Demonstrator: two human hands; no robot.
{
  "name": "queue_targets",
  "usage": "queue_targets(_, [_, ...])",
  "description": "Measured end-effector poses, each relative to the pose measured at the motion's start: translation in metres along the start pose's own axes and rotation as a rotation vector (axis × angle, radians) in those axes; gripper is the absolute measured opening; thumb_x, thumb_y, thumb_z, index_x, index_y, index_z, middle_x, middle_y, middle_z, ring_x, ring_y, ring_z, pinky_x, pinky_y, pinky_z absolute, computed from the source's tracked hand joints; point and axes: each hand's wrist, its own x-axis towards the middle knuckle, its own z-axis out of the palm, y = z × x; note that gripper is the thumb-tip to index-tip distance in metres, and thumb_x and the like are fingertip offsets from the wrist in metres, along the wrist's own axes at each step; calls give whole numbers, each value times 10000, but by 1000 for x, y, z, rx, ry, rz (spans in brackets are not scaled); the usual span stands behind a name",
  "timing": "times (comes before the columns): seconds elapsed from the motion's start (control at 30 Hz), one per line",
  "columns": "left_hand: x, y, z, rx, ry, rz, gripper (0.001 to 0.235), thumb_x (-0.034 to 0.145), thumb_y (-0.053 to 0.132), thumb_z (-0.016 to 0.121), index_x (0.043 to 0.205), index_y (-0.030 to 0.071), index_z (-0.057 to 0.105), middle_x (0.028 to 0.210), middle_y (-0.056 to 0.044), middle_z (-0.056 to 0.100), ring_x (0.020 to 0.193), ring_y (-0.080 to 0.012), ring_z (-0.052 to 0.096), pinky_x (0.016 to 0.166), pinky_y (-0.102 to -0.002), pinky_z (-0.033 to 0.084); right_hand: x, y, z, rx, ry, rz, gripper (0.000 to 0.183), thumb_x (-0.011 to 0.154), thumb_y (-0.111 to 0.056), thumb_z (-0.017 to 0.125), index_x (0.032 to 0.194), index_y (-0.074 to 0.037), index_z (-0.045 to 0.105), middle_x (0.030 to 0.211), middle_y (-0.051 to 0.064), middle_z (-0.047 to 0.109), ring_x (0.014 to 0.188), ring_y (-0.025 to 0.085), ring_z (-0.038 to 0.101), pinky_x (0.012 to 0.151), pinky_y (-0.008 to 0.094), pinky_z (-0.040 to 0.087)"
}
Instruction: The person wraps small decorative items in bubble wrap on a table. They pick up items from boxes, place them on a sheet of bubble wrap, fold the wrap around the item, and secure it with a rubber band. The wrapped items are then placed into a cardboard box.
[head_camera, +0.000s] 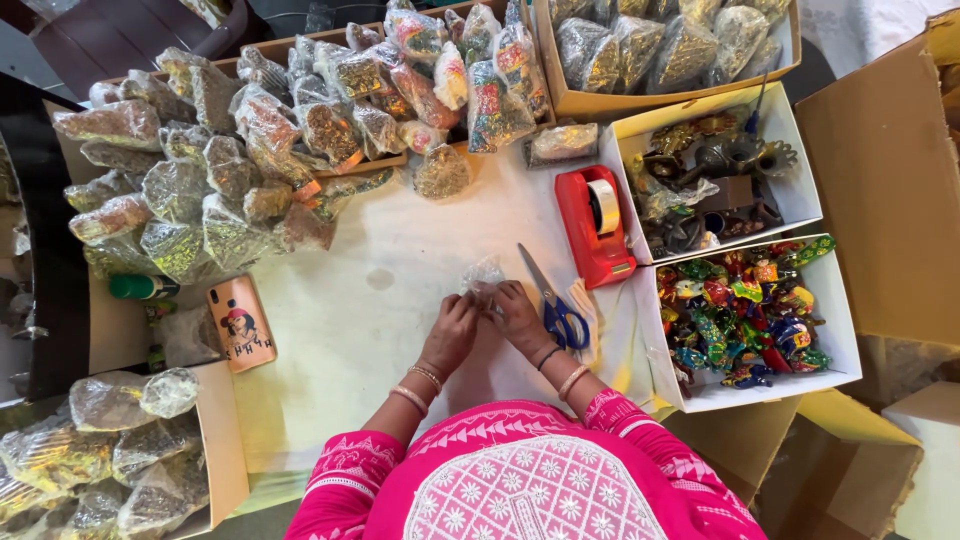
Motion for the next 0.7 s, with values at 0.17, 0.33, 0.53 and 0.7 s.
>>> queue_targets(0.17, [-1,6,-21,38,-73,119,333,840,38,654,1160,-52,635,1240,-198,637,1241,-394,543,1105,-484,456,-1,4,2,-80,-25,-95,483,793,-12,735,1263,-115,703,1084,81,664,1042,300,570,967,399,490])
queue_targets(0.33, [-19,-6,-25,-285,9,-135,457,782,-118,557,1196,48,657,1251,-143,663,1272,-351,575,1107,-419,484,-4,12,8,-126,21,-117,300,810,-66,765,1106,-102,724,1101,75,678,1079,291,596,967,392,503])
queue_targets(0.53, [-34,-16,-31,-152,46,-174,464,790,-106,583,1231,31,626,1282,-176,602,1220,-391,526,1042,-439,486,-2,1,0,-94,20,-102,252,816,-83,775,1065,-84,746,1087,66,694,1093,281,603,967,381,508])
queue_targets(0.7, [-15,-14,-30,-122,17,-85,392,833,-31,642,1220,30,634,1242,-147,615,1195,-367,536,1020,-429,495,-1,2,2,-107,25,-103,235,800,-87,783,1032,-86,743,1071,66,700,1085,282,606,960,384,508])
